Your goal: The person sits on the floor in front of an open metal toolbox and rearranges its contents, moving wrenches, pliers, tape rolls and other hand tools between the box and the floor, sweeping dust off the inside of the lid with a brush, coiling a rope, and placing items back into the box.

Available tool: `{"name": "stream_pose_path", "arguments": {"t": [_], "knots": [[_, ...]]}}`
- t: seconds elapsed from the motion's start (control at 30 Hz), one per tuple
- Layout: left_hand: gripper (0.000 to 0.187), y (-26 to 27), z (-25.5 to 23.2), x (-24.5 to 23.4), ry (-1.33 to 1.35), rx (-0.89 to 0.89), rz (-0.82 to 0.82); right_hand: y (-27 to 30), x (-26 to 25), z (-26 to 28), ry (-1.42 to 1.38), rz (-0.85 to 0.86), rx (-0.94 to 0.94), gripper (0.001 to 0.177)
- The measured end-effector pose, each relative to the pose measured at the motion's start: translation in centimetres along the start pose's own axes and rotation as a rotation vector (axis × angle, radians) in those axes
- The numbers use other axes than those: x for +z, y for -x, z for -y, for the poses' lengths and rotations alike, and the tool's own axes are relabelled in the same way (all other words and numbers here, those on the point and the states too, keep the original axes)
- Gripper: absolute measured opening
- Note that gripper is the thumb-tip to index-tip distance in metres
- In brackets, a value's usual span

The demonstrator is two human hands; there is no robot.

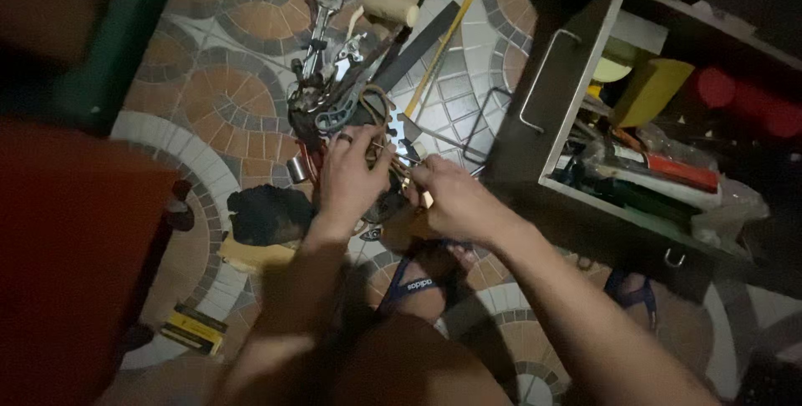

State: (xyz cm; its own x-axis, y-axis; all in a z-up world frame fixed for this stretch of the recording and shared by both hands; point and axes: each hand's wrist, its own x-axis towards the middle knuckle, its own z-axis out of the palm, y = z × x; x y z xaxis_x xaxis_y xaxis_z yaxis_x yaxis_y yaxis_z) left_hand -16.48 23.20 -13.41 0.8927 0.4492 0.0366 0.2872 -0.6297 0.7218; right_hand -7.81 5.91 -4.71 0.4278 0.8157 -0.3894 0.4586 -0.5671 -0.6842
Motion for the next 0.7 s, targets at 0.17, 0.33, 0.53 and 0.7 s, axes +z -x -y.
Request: {"name": "stream_pose_path", "arguments": {"t": [0.17,0.33,0.53,0.7], "knots": [[0.033,-0.6,-0.2,-0.3,-0.040,0.077,-0.046,-0.5,-1.1,0.3,0.017,-0.041,0.016,0.022],[0.035,-0.5,-0.1,-0.2,-0.068,0.050,-0.018,-0.3,-1.2,-0.1,-0.011,-0.056,-0.015,0.015],[0.034,-0.3,-0.1,-0.1,-0.061,0.086,-0.025,-0.2,-0.7,-0.5,-0.041,-0.069,-0.002,0.016],[0.033,-0.5,-0.1,0.0,-0.067,0.089,-0.031,-0.7,-0.8,-1.0,-0.014,-0.046,-0.005,0.017]]}}
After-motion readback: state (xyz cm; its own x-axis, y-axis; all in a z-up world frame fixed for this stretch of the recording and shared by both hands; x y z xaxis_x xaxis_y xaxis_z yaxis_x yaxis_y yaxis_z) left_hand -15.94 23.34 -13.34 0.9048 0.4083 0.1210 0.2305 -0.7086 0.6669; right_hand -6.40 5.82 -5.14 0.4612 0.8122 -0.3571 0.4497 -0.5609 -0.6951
